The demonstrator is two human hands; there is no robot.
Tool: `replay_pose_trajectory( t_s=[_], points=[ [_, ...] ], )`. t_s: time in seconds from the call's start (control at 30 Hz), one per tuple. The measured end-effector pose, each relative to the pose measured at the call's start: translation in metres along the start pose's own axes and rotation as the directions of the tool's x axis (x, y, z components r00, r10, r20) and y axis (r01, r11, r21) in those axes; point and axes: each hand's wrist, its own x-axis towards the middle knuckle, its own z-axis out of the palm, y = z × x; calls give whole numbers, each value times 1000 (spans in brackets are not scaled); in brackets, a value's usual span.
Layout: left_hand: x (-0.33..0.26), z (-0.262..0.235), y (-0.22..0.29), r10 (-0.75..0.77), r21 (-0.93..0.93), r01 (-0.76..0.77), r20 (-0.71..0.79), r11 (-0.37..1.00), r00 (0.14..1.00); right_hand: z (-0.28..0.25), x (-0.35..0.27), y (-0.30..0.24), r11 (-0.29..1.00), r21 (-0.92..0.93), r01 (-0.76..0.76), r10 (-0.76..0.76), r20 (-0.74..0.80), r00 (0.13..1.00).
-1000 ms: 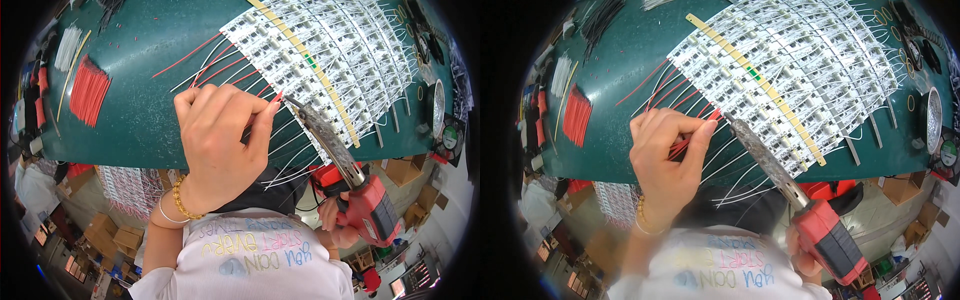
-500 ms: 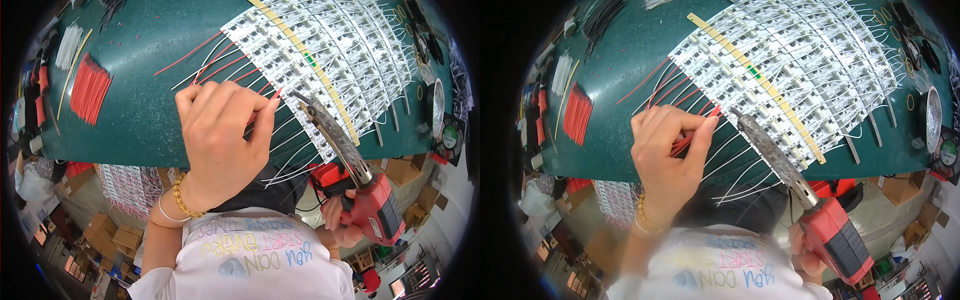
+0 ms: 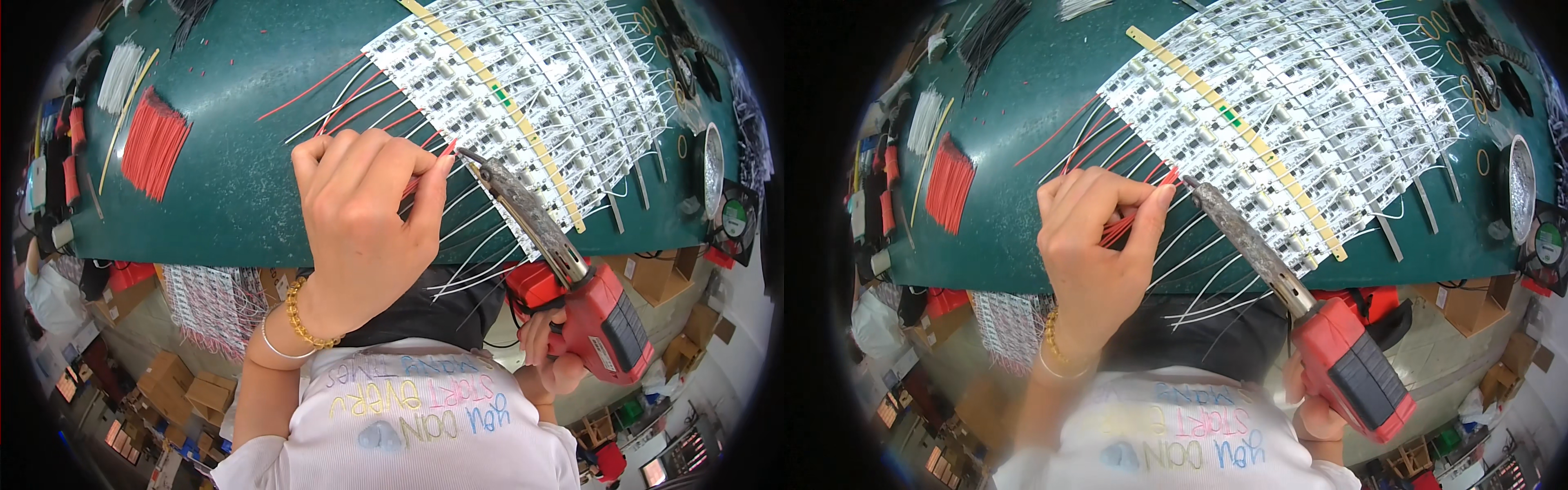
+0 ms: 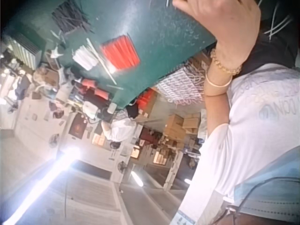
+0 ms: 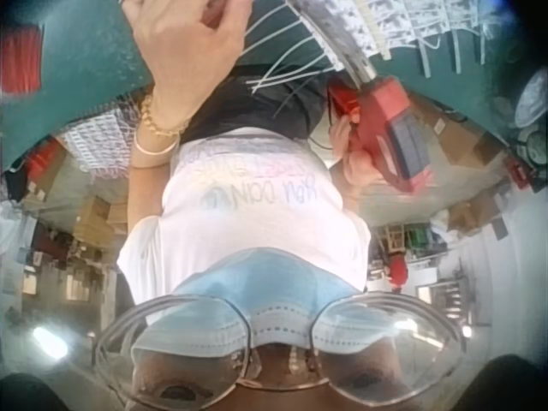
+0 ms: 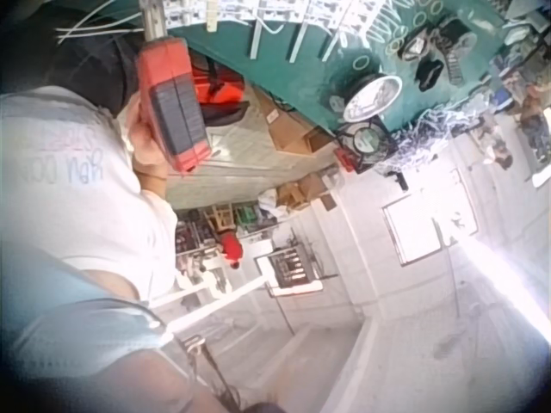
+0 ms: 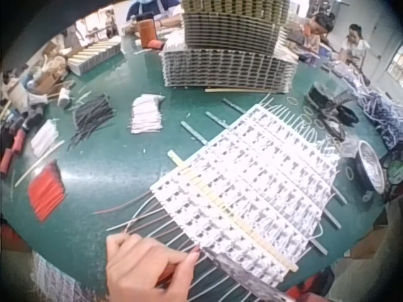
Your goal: Soldering electrical wires onto LED strips and organizing components for lighting assembly.
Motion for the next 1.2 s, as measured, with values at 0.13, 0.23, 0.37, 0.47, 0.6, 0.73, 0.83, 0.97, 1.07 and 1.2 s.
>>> replay_pose_trajectory(
  t_s=[0.13, 0.23, 0.37, 0.47, 0.6, 0.73, 0.83, 0.97, 1.07, 1.2],
  points=[
    [-1, 0, 0, -2, 4, 2, -1, 1000, 1000, -12, -6, 9, 994, -103, 38, -32, 63, 998],
    [-1, 0, 0, 1, 8, -1, 0, 1000, 1000, -6, -8, 5, 999, 2, 49, -49, -6, 999],
    [0, -1, -1, -1, 14, 1, 2, 1000, 1000, -7, -10, 9, 998, -1, 68, -68, -107, 992],
    [1, 0, 0, 1, 10, -1, 11, 1000, 1000, -8, -21, 20, 993, -49, 107, -117, -311, 943],
    [3, -6, 4, -24, -10, 25, 43, 1000, 999, -10, 15, -20, 935, -117, 334, -353, -384, 853],
    [-1, -24, 4, -211, -166, 213, 29, 963, 977, -73, 35, -24, 734, -413, 540, -678, -501, 538],
    [-3, -40, -3, -406, -274, 377, -56, 885, 912, -98, 70, -39, 921, -342, 183, -388, -788, 478],
    [-5, -59, 12, -469, -399, 416, -43, 817, 882, -95, 67, -33, 858, -276, 433, -475, -745, 467],
    [-7, -46, 11, -220, -350, 192, -43, 917, 975, -73, 51, -28, 882, -99, 461, -404, -662, 631],
    [-7, -34, 20, -161, -316, 195, 133, 929, 978, -40, 26, -17, 910, 50, 412, -353, -430, 831]
  ],
)
